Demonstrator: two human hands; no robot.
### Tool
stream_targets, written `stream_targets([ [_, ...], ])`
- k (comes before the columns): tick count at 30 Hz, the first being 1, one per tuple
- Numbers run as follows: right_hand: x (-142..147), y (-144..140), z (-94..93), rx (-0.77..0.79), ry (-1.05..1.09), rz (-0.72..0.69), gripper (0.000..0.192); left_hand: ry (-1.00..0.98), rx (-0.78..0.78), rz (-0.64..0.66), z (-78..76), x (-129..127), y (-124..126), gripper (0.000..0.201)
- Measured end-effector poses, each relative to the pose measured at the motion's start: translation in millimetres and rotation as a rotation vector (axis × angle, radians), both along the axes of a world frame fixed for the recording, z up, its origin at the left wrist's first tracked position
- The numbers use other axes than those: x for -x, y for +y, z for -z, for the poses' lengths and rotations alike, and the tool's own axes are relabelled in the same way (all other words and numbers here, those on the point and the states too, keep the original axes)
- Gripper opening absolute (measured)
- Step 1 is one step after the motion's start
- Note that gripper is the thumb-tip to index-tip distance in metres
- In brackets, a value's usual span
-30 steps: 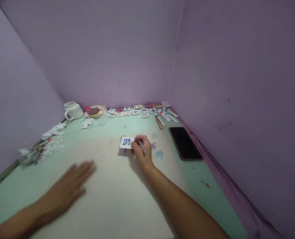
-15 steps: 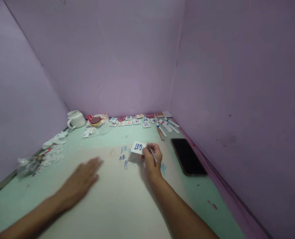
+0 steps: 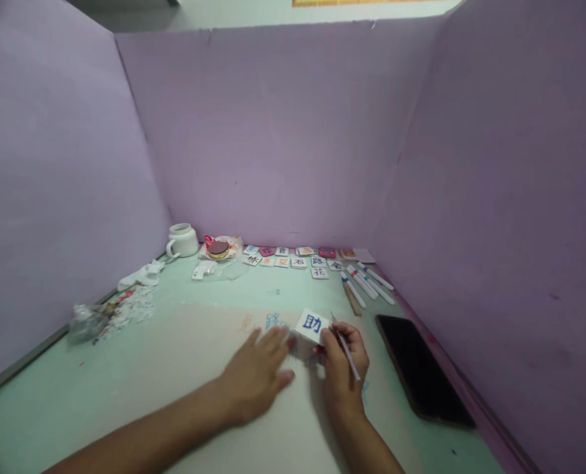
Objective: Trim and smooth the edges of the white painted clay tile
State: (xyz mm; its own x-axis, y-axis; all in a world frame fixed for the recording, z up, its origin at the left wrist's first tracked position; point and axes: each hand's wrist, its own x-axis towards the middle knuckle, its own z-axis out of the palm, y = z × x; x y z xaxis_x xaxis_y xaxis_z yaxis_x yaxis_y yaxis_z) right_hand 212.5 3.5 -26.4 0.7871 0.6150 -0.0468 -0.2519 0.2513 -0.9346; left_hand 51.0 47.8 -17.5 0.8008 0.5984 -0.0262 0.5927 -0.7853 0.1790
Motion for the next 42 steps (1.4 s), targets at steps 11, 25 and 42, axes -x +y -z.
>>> stream_targets([
  [11, 25.5, -12.3, -6.9, 0.104, -0.221, -0.302, 0.023, -0.094, -0.558, -0.458, -10.9, 186.3, 20.9, 0.063],
  [25, 45.1, -30.8, -11.3, 0.240, -0.890, -0.572, 0.019, -0.222, -0.100, -0.177, -23.3, 119.7, 7.9, 0.059],
  [42, 33.9, -13.4, -11.7, 0.108, -0.385, -0.548, 0.026, -0.460, 0.175, -0.135, 2.2, 66.8, -13.1, 0.038],
])
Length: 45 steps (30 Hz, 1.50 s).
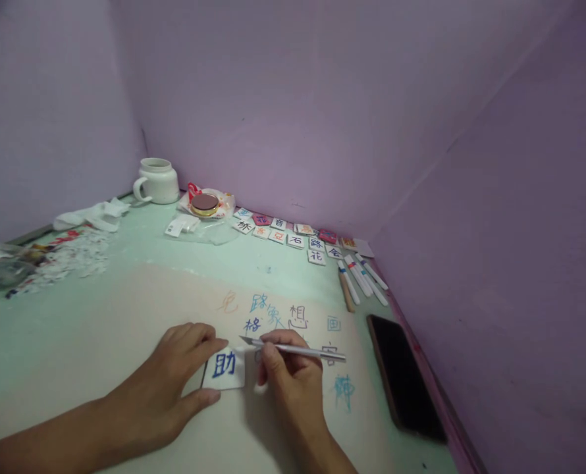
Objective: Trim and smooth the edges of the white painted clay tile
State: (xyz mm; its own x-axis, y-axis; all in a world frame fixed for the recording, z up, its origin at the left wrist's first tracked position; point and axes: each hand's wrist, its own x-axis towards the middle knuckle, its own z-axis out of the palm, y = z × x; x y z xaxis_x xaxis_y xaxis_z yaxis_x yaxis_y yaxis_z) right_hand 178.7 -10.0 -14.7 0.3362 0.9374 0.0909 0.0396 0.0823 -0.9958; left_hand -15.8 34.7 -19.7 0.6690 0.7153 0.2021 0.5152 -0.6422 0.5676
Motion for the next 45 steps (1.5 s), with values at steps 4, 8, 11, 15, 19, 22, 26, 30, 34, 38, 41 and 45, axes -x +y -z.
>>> stream_targets([
  [4, -4.3, -4.1, 2.0, 0.080, 0.020, 0.013, 0.028, -0.029, -0.052, 0.007, 1.3, 0.7, -0.6, 0.036],
  [8, -3.6, -9.4, 2.0, 0.078, -0.027, -0.017, 0.028, -0.032, -0.107, 0.008, 2.2, 1.4, -1.9, 0.042],
  [11, -4.3, -12.4, 4.5, 0.023, -0.117, -0.050, 0.019, -0.029, -0.120, 0.022, 1.1, 0.6, -2.1, 0.046],
  [15, -8.6, -13.5, 4.6, 0.008, -0.161, -0.085, 0.016, -0.019, -0.100, 0.041, -0.4, 0.1, -1.5, 0.046],
  [19, -9.1, -13.8, 0.8, 0.011, -0.101, -0.118, 0.018, -0.025, -0.093, 0.049, 0.5, 0.9, -0.5, 0.045],
  [22, -6.5, -15.3, 0.8, 0.014, -0.085, -0.130, 0.026, -0.020, -0.090, 0.058, 0.5, 1.1, 0.3, 0.043],
  [26, -5.0, -17.1, 4.1, 0.005, -0.110, -0.131, 0.029, -0.008, -0.065, 0.078, -5.1, 0.3, 0.5, 0.038],
  [30, -5.1, -15.9, 3.4, -0.065, -0.140, -0.100, 0.024, -0.002, -0.009, 0.124, -12.9, 0.2, 0.5, 0.041],
  [34, -3.0, -14.7, -1.1, -0.058, -0.137, -0.066, 0.024, -0.021, 0.012, 0.139, -13.6, 1.2, 0.4, 0.049],
  [38, -2.7, -15.6, -2.7, 0.017, -0.076, -0.001, 0.020, -0.038, 0.001, 0.109, -9.7, 1.0, 0.1, 0.047],
  [41, -4.3, -16.0, 0.1, 0.048, -0.055, -0.065, 0.022, -0.028, 0.006, 0.085, -8.5, -0.2, 0.1, 0.042],
  [45, -3.9, -16.2, 4.2, 0.064, -0.006, -0.111, 0.021, -0.013, 0.010, 0.077, -8.3, -1.3, 0.5, 0.042],
])
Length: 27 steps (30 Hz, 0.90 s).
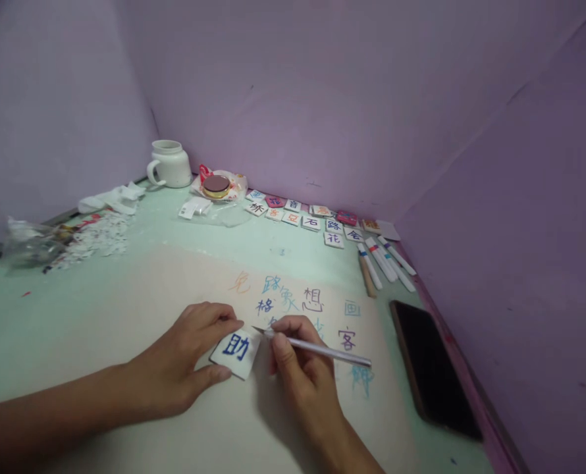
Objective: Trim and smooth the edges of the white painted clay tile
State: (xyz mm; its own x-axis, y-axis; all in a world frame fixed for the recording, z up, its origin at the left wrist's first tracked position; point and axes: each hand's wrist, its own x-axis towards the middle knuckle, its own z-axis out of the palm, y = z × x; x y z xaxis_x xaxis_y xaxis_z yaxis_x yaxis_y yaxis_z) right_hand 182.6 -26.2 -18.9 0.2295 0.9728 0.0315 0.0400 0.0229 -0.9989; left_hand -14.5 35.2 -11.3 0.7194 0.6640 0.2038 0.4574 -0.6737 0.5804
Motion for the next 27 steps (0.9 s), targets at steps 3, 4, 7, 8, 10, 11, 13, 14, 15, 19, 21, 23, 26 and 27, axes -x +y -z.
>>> stream_targets([
  [3, 0.3, 0.5, 0.7, 0.001, -0.006, -0.030, 0.022, 0.001, -0.007, -0.003, 0.4, -0.5, 0.2, 0.042],
  [4, 0.0, 0.9, 0.8, 0.004, -0.011, -0.051, 0.023, -0.002, -0.012, -0.005, 0.3, -0.6, 0.3, 0.042],
  [7, -1.3, 1.5, 1.5, 0.004, -0.021, -0.074, 0.026, 0.001, -0.013, 0.000, -1.2, -1.3, 0.4, 0.040],
  [8, -1.4, 1.5, 1.8, 0.002, -0.017, -0.065, 0.027, 0.006, -0.009, 0.002, -2.0, -1.5, 0.5, 0.040],
  [10, -1.0, 1.0, 2.6, -0.002, -0.007, -0.052, 0.027, 0.018, -0.002, 0.007, -3.2, -1.9, 0.7, 0.039],
  [11, -0.7, 0.8, 3.0, -0.001, -0.003, -0.056, 0.028, 0.019, -0.003, 0.006, -3.3, -2.0, 0.7, 0.039],
  [13, -0.4, 0.6, 3.9, 0.004, 0.003, -0.072, 0.028, 0.011, -0.010, 0.003, -2.4, -1.9, 0.6, 0.038],
  [14, -0.4, 0.7, 4.4, 0.005, 0.005, -0.084, 0.029, 0.003, -0.016, 0.002, -1.5, -1.7, 0.5, 0.038],
  [15, -0.7, 0.9, 5.0, 0.005, 0.008, -0.095, 0.030, -0.004, -0.021, 0.000, -0.5, -1.5, 0.3, 0.039],
  [19, -2.3, 1.2, 7.1, -0.002, 0.002, -0.140, 0.030, 0.000, -0.020, -0.004, 2.1, -0.9, -0.9, 0.042],
  [21, -2.7, 0.8, 7.6, -0.004, -0.012, -0.143, 0.029, 0.006, -0.019, -0.005, 1.7, -0.9, -1.4, 0.042],
  [23, -2.7, 0.3, 7.9, -0.007, -0.024, -0.129, 0.029, 0.007, -0.020, -0.007, 0.7, -1.0, -1.6, 0.040],
  [26, -2.7, 0.2, 8.3, -0.028, -0.045, -0.090, 0.028, 0.004, -0.013, -0.018, -0.7, -1.0, -1.4, 0.038],
  [27, -2.8, 0.3, 8.5, -0.039, -0.054, -0.073, 0.027, 0.006, -0.011, -0.019, -0.9, -1.0, -1.3, 0.037],
])
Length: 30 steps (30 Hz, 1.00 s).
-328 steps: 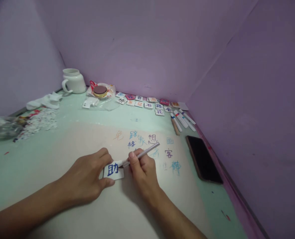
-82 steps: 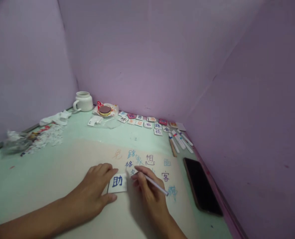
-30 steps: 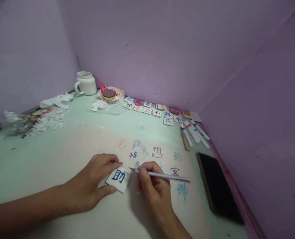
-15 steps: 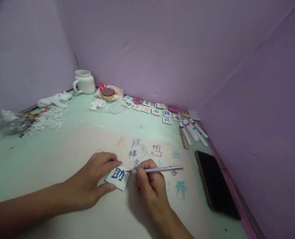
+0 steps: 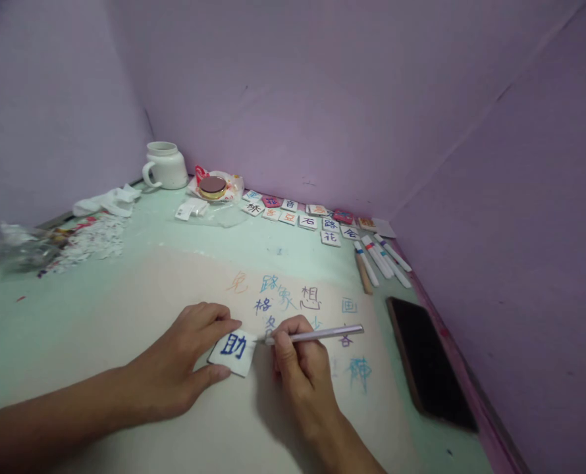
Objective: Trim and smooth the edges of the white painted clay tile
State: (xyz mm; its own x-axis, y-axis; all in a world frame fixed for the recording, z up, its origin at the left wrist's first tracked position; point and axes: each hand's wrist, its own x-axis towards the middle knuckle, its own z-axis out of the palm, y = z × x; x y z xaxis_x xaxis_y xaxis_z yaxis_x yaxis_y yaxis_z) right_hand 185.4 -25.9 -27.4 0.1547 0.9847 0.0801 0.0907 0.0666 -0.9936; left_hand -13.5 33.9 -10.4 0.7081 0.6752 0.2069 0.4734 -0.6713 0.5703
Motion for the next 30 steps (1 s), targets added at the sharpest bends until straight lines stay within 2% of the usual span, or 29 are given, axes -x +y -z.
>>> stream_targets([
  [5, -0.7, 1.0, -0.7, -0.045, -0.013, 0.045, 0.024, 0.006, -0.008, 0.004, 0.1, 0.1, -0.2, 0.037],
  [14, -1.6, 1.9, -1.4, -0.065, -0.054, -0.021, 0.025, 0.002, -0.012, 0.019, 1.5, -0.8, -0.8, 0.043],
  [19, -0.7, 0.2, -2.7, -0.104, -0.203, -0.056, 0.023, 0.003, -0.011, 0.030, 1.5, -1.3, -0.9, 0.043],
  [25, 5.0, 3.8, -14.2, -0.242, -0.416, -0.074, 0.021, 0.004, -0.008, 0.031, 0.9, -1.3, -0.9, 0.040],
  [30, 6.1, 7.4, -16.3, -0.286, -0.475, -0.088, 0.020, -0.011, -0.018, 0.034, 2.9, -1.2, -1.0, 0.041],
])
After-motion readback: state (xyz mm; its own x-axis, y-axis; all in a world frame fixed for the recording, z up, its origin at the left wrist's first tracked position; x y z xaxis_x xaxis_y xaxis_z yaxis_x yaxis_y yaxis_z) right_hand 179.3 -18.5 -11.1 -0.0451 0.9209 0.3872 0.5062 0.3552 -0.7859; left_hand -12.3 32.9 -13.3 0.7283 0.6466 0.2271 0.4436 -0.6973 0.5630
